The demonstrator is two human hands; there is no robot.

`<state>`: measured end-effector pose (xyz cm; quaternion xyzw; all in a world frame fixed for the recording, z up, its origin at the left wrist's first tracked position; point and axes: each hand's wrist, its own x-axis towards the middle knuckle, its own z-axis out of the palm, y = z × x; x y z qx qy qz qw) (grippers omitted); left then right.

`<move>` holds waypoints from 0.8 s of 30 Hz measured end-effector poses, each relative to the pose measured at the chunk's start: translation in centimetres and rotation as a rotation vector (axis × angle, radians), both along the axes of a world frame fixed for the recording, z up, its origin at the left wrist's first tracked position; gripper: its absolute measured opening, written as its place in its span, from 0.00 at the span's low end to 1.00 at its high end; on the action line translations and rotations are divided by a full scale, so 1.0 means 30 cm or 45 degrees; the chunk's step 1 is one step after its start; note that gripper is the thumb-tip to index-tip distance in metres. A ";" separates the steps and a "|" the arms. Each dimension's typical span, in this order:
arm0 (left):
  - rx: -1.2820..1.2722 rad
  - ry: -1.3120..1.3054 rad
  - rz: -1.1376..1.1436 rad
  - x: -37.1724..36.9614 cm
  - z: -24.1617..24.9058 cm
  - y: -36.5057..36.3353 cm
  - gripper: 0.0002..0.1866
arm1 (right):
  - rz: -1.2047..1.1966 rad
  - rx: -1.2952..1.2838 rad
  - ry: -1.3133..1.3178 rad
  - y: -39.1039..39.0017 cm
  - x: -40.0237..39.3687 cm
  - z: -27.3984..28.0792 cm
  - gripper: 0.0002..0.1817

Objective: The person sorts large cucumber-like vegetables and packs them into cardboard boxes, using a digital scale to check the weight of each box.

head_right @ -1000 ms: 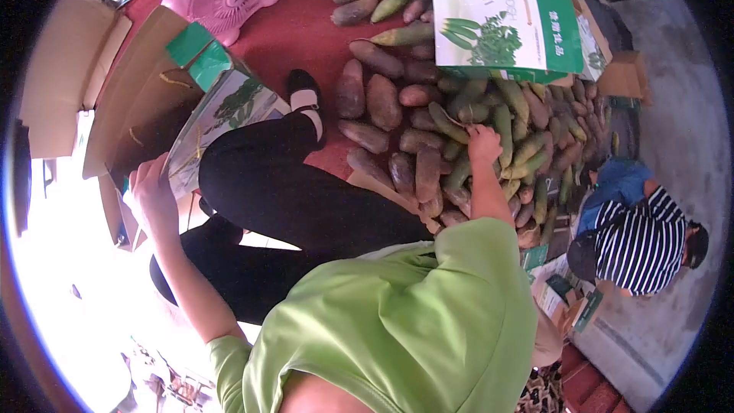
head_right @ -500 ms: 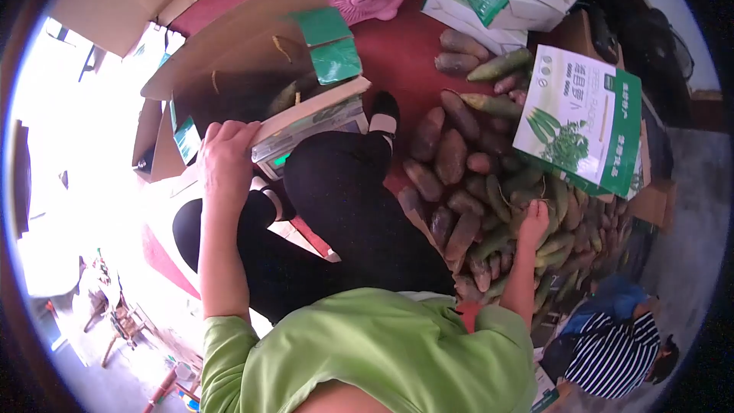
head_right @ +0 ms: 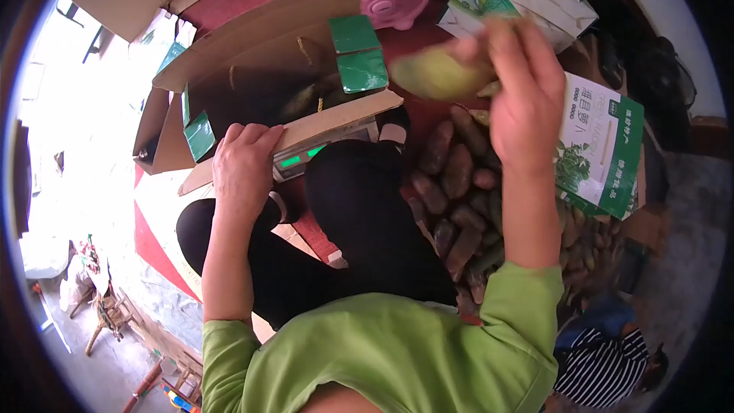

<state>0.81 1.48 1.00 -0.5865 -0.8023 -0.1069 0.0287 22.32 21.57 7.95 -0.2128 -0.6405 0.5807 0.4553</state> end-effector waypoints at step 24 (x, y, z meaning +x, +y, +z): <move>0.013 0.067 -0.106 -0.032 -0.013 0.002 0.13 | -0.170 0.647 -0.096 -0.163 -0.276 -0.181 0.08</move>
